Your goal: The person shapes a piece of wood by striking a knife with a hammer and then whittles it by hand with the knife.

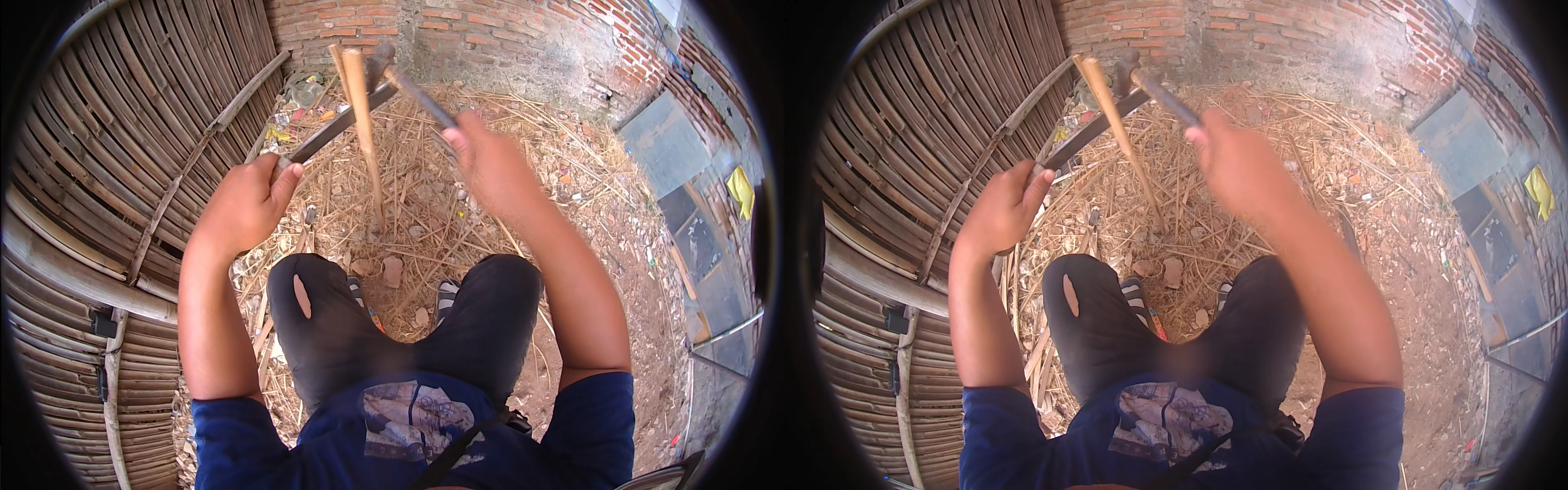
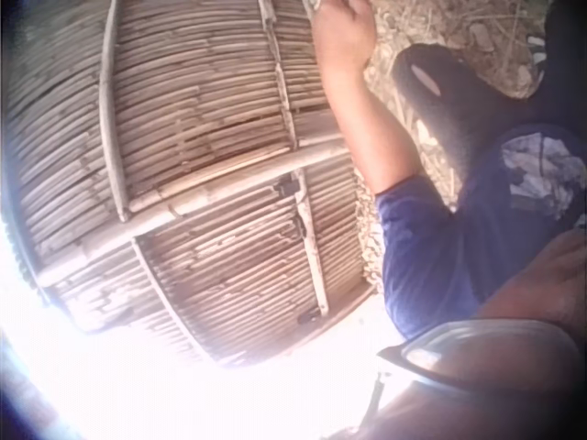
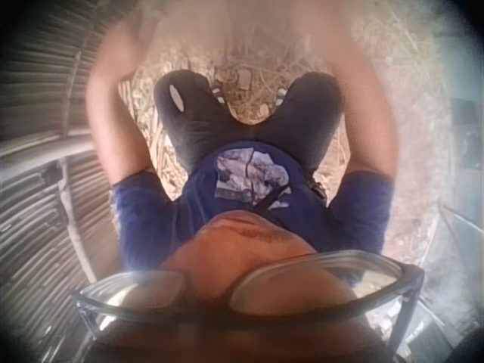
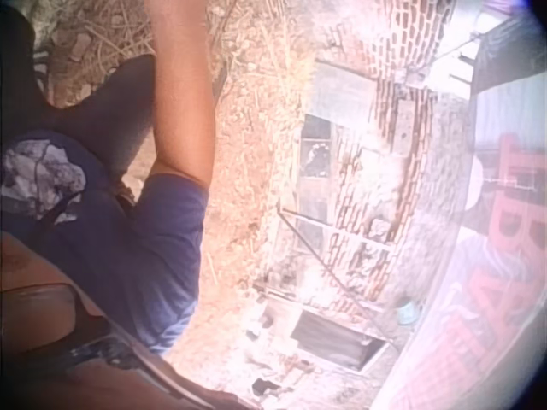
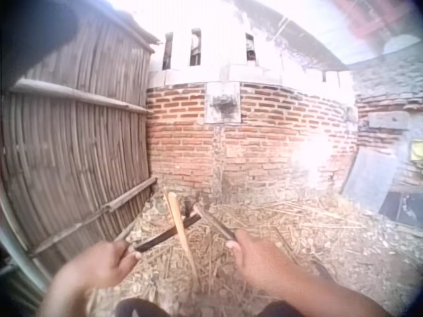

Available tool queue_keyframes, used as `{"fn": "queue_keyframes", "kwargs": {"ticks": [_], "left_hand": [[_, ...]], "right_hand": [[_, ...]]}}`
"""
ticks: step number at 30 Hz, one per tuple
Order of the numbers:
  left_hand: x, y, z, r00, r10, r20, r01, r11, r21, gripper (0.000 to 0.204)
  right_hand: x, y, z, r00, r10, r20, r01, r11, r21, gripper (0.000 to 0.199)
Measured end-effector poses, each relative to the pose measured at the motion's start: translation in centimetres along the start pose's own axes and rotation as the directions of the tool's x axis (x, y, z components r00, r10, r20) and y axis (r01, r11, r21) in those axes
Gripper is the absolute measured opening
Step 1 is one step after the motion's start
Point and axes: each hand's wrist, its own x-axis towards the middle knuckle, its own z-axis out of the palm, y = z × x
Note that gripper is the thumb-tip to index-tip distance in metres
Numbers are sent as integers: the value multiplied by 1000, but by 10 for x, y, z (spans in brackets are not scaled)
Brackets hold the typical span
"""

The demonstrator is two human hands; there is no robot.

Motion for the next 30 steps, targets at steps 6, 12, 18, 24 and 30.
{"fn": "queue_keyframes", "kwargs": {"ticks": [6, 12, 18, 24, 30], "left_hand": [[-3, -1, 3, 999, 32, 25, -32, 999, 9, 44], [-2, 0, 9, 999, 47, -15, -47, 999, -2, 48], [2, 0, 17, 999, 34, -7, -34, 999, -35, 45], [4, 2, 29, 997, 15, -72, -19, 999, -49, 47], [4, -1, 26, 998, -27, -48, 27, 1000, -15, 48]], "right_hand": [[-1, -3, 15, 986, 72, 154, -54, 992, -118, 34], [4, -4, -17, 999, 31, -33, -30, 999, 34, 41], [3, -1, -25, 952, 16, -305, 27, 990, 137, 40], [-9, 8, 22, 991, 126, 41, -124, 992, -34, 33], [6, -4, 0, 995, 94, 45, -93, 995, -26, 38]]}}
